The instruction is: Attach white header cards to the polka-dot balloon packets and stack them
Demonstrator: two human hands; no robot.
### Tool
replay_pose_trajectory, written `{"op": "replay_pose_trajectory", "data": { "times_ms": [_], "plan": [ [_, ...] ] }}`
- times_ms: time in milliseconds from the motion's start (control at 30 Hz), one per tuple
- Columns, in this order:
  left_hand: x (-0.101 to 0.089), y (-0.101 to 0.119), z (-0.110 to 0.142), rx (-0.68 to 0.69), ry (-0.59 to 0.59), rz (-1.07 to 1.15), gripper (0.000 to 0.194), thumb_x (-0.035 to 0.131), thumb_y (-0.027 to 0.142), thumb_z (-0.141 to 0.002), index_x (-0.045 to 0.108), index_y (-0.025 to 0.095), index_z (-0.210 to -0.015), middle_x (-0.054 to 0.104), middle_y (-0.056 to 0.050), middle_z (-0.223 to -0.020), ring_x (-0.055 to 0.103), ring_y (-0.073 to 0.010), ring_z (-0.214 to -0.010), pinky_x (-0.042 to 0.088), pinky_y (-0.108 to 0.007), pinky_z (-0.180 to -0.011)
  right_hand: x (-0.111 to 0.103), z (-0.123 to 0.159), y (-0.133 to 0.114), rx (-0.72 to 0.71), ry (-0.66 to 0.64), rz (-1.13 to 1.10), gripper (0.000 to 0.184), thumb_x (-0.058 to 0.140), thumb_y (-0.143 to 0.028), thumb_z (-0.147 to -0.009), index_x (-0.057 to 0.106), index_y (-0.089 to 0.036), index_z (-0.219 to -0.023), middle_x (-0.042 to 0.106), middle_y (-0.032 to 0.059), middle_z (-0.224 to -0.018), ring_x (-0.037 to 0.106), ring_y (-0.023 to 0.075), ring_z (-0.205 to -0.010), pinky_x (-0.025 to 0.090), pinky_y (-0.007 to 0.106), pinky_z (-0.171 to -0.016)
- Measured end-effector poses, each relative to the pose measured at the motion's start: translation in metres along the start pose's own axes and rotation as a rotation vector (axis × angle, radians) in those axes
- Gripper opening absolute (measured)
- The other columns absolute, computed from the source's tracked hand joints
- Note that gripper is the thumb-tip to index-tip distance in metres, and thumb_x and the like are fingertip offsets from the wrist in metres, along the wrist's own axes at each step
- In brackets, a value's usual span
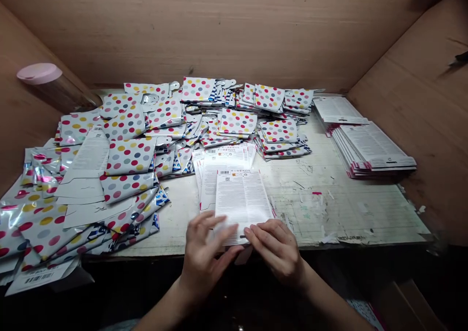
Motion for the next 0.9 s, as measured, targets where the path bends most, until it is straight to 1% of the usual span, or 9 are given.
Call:
{"op": "replay_pose_trajectory", "data": {
  "times_ms": [133,300,367,433,533,600,733,800,900],
  "plan": [
    [-0.004,0.037,-0.005,0.643,0.019,-0.122,0.024,0.051,0.01,-0.089,0.068,0.016,-0.105,0.07,-0.004,-0.084,0.059,-0.0202,-0.094,0.043,-0.04,-0.097,-0.002,-0.012,-0.006,-0.04,-0.045,0.107,0.026,0.047,-0.008,-0.092,0.066,-0.002,-0.108,0.071,0.0144,-0.091,0.061,0.0242,-0.085,0.047,0.04,-0.074],
    [-0.004,0.05,-0.018,0.827,-0.076,-0.158,0.028,0.048,0.004,-0.089,0.065,0.012,-0.108,0.071,-0.002,-0.08,0.061,-0.0166,-0.088,0.041,-0.035,-0.099,-0.016,-0.021,-0.024,-0.153,-0.068,0.297,0.024,0.047,-0.008,-0.091,0.071,-0.006,-0.091,0.071,0.0108,-0.084,0.061,0.0197,-0.077,0.046,0.035,-0.07],
    [-0.004,0.038,-0.03,0.711,-0.086,-0.135,0.031,0.052,0.014,-0.09,0.06,0.017,-0.119,0.07,-0.005,-0.098,0.058,-0.0216,-0.104,0.037,-0.042,-0.104,-0.035,-0.02,-0.007,-0.218,-0.104,0.375,0.02,0.051,-0.01,-0.09,0.071,-0.011,-0.093,0.071,0.0086,-0.087,0.06,0.0186,-0.077,0.045,0.034,-0.07],
    [0.001,0.009,-0.049,0.398,-0.047,-0.214,0.049,0.055,0.036,-0.09,0.049,0.015,-0.134,0.061,-0.014,-0.118,0.049,-0.0311,-0.116,0.037,-0.051,-0.103,-0.069,-0.019,0.039,-0.173,-0.061,0.487,0.017,0.057,-0.013,-0.089,0.07,-0.018,-0.099,0.072,0.005,-0.089,0.06,0.0173,-0.078,0.045,0.033,-0.072],
    [0.016,-0.042,-0.063,-0.131,-0.025,-0.502,0.089,0.054,0.065,-0.08,0.038,0.003,-0.141,0.045,-0.024,-0.128,0.041,-0.0412,-0.116,0.04,-0.057,-0.094,-0.137,-0.019,0.158,0.242,0.154,0.68,0.014,0.056,-0.026,-0.092,0.069,-0.024,-0.097,0.071,0.0052,-0.085,0.059,0.0183,-0.082,0.042,0.035,-0.081],
    [0.029,-0.061,-0.064,-0.313,-0.067,-0.622,0.097,0.057,0.069,-0.074,0.036,0.003,-0.142,0.041,-0.023,-0.128,0.041,-0.0411,-0.113,0.041,-0.055,-0.092,-0.16,-0.022,0.234,0.384,0.184,0.714,0.028,0.046,-0.031,-0.097,0.07,-0.016,-0.098,0.07,0.0151,-0.094,0.056,0.0228,-0.093,0.039,0.04,-0.088],
    [0.035,-0.073,-0.066,-0.452,-0.102,-0.637,0.094,0.06,0.062,-0.074,0.034,0.004,-0.143,0.045,-0.017,-0.115,0.047,-0.035,-0.104,0.044,-0.047,-0.09,-0.159,-0.027,0.337,0.579,0.082,0.658,0.026,0.047,-0.034,-0.098,0.065,-0.016,-0.101,0.066,0.0102,-0.105,0.056,0.0206,-0.102,0.042,0.043,-0.095],
    [0.028,-0.077,-0.067,-0.496,-0.084,-0.569,0.088,0.062,0.058,-0.074,0.037,0.005,-0.14,0.047,-0.015,-0.109,0.05,-0.0346,-0.103,0.044,-0.046,-0.089,-0.149,-0.024,0.359,0.675,0.021,0.605,0.023,0.052,-0.037,-0.095,0.063,-0.018,-0.104,0.064,0.0076,-0.11,0.059,0.0187,-0.098,0.047,0.041,-0.09],
    [0.013,-0.081,-0.067,-0.528,0.024,-0.298,0.061,0.063,0.051,-0.074,0.052,0.012,-0.12,0.051,-0.012,-0.104,0.052,-0.036,-0.103,0.044,-0.05,-0.089,-0.133,-0.019,0.356,0.794,0.006,0.533,0.023,0.047,-0.028,-0.095,0.065,-0.014,-0.102,0.062,0.0194,-0.113,0.056,0.0269,-0.103,0.044,0.048,-0.089]
  ]
}}
Point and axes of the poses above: each hand's wrist, its own z-axis away from the middle knuckle, its own x-axis out of the palm, y = z × x, the point moved 6 cm from there along -z, towards the middle knuckle
